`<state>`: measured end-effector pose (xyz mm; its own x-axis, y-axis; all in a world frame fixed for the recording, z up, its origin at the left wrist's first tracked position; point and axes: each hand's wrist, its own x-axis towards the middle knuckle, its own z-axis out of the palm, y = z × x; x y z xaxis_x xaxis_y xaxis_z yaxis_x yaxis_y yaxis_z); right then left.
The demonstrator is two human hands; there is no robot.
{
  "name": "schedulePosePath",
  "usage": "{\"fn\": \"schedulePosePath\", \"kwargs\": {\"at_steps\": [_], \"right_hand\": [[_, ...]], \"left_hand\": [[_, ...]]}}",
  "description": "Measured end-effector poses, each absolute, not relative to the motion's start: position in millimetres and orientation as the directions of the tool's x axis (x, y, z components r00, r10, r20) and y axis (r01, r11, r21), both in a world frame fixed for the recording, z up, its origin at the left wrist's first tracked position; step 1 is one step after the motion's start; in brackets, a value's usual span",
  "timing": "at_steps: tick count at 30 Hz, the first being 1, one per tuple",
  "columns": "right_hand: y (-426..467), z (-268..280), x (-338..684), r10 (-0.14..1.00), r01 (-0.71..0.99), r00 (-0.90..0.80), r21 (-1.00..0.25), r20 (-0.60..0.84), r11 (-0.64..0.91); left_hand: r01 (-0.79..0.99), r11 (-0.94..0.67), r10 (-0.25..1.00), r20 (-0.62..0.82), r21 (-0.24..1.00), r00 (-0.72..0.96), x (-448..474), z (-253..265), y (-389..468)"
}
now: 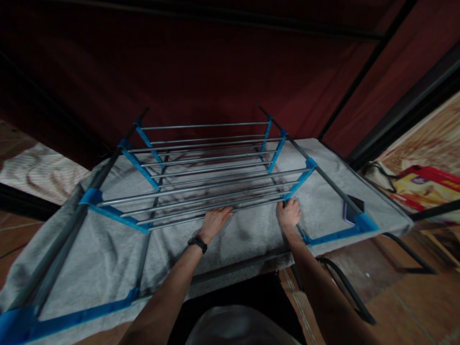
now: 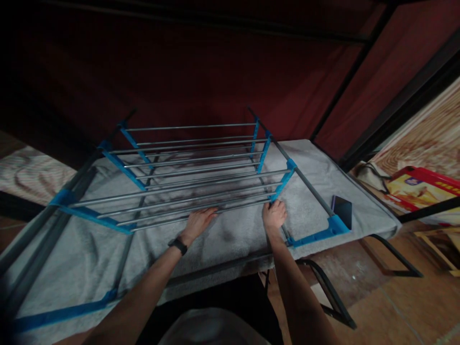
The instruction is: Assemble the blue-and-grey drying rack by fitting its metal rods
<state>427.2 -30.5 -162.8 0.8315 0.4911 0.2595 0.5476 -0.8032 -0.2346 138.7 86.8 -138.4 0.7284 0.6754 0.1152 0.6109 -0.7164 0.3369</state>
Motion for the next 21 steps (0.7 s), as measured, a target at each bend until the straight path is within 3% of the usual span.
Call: {"fn": "schedulePosePath", "kwargs": {"at_steps": [13,18,21], "right_hand": [[-30.7,-157.4,424.0,0.486,0.549,0.832,-0.274,0.267,-0.79],[-35.3,-164.4,426.9,0.503,0.582,0.806,-0.255,0.312,-0.773],[-35.4,-170.9,431.9,0.491,0.574,0.811,-0.268,0.319,-0.773]], "left_hand": [[0.608,-0.721,0.667,0.097,0.331,0.738,140.2,-130.4,84.7],[0.605,-0.73,0.679,0.244,0.317,0.692,116.3,-123.4,65.3],[0.678,-0.621,0.783,0.353,0.393,0.513,85.6,-124.1,51.5]]}}
